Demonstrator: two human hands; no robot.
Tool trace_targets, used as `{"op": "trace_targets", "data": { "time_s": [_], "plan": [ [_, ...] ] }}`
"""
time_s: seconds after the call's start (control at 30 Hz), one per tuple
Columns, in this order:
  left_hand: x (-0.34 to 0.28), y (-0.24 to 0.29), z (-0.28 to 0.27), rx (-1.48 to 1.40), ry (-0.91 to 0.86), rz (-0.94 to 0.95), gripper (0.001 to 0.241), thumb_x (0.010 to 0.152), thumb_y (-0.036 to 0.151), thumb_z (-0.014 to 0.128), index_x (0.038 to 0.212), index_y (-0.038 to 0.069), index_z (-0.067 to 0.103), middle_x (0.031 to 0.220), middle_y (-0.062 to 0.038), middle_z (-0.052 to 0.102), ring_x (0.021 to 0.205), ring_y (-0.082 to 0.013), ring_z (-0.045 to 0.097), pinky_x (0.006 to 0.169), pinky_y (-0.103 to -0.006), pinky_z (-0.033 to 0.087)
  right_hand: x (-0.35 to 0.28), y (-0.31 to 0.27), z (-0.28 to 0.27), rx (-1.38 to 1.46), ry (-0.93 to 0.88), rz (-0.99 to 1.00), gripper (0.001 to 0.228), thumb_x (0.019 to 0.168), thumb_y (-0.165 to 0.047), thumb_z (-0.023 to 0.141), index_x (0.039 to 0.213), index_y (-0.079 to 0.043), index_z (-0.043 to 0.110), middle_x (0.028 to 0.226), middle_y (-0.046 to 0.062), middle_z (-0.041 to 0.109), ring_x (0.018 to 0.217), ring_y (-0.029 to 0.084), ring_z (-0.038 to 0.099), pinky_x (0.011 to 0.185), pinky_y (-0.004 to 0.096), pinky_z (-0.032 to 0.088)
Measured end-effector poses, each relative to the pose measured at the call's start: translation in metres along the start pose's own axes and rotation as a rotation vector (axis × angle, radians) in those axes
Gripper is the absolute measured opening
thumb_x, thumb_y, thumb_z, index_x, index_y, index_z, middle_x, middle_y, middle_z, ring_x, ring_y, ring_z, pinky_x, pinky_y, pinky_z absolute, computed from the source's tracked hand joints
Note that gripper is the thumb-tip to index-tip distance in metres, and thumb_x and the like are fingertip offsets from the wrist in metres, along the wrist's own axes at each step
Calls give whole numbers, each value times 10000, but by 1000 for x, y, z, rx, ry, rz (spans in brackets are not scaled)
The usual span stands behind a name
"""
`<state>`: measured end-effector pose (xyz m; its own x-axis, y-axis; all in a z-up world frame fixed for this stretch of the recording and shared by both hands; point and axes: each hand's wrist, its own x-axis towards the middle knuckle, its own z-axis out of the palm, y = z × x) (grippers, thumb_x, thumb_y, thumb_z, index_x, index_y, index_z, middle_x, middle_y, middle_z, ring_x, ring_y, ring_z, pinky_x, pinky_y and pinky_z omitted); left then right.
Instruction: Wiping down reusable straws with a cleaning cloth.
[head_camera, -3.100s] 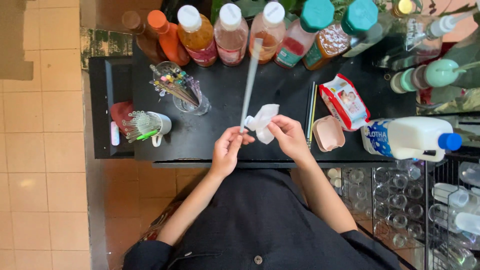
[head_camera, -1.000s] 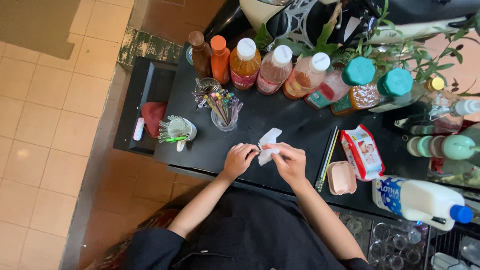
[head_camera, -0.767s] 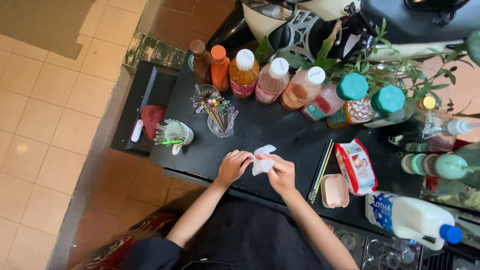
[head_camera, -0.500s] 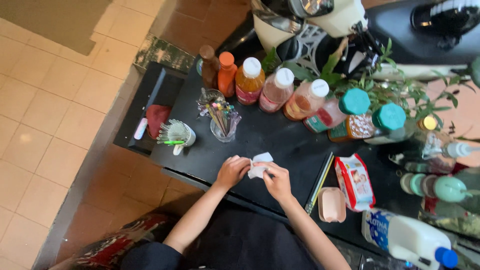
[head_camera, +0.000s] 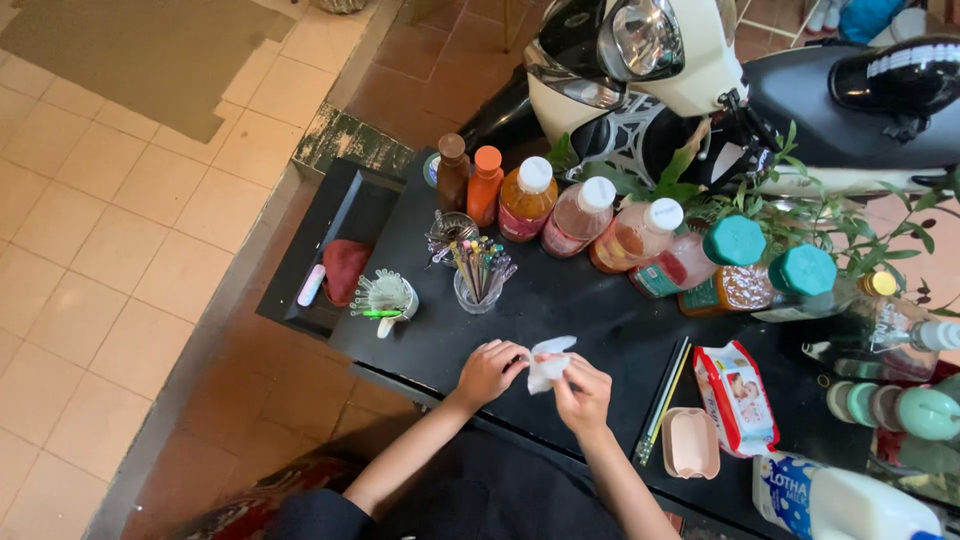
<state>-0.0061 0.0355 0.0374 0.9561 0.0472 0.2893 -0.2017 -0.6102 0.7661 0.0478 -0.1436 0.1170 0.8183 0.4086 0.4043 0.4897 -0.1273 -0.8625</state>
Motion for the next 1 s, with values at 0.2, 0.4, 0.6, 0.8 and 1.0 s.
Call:
{"op": "trace_targets", "data": {
  "time_s": [0.2,0.4,0.6,0.8,1.0],
  "plan": [
    [-15,-31,19,75,-53,37,170,848,85,699,1008,69,645,981,-78,677,918,-310,641,775,-424,493,-13,47,22,-64,-81,206,244,848,26,687,1067,-28,779,1063,143,787,948,237,788,796,307,588],
    [-8,-20,9,67,-71,5,297,758,67,695,1051,41,656,1005,-101,664,937,-336,619,785,-448,488,8,39,18,-31,-266,332,235,861,-27,732,1091,-56,768,1023,118,797,907,212,787,774,300,580],
    [-5,-9,7,10,-13,18,158,838,66,706,988,82,659,981,-61,695,914,-306,647,780,-420,497,20,4,-7,26,-115,69,216,828,-19,744,1033,-63,797,966,95,809,901,220,792,822,305,598],
    [-7,-15,11,51,-30,0,225,730,36,714,939,61,635,929,-90,668,904,-331,639,779,-428,501,-20,63,17,67,-227,206,261,800,98,667,993,-41,775,1083,115,805,974,239,789,834,308,599],
    [-6,-12,11,34,36,78,242,739,61,745,941,47,614,941,-100,661,901,-337,637,763,-423,495,-13,38,4,15,-426,370,399,764,96,679,1102,-80,797,1076,115,793,1020,240,766,878,316,571]
  ]
}}
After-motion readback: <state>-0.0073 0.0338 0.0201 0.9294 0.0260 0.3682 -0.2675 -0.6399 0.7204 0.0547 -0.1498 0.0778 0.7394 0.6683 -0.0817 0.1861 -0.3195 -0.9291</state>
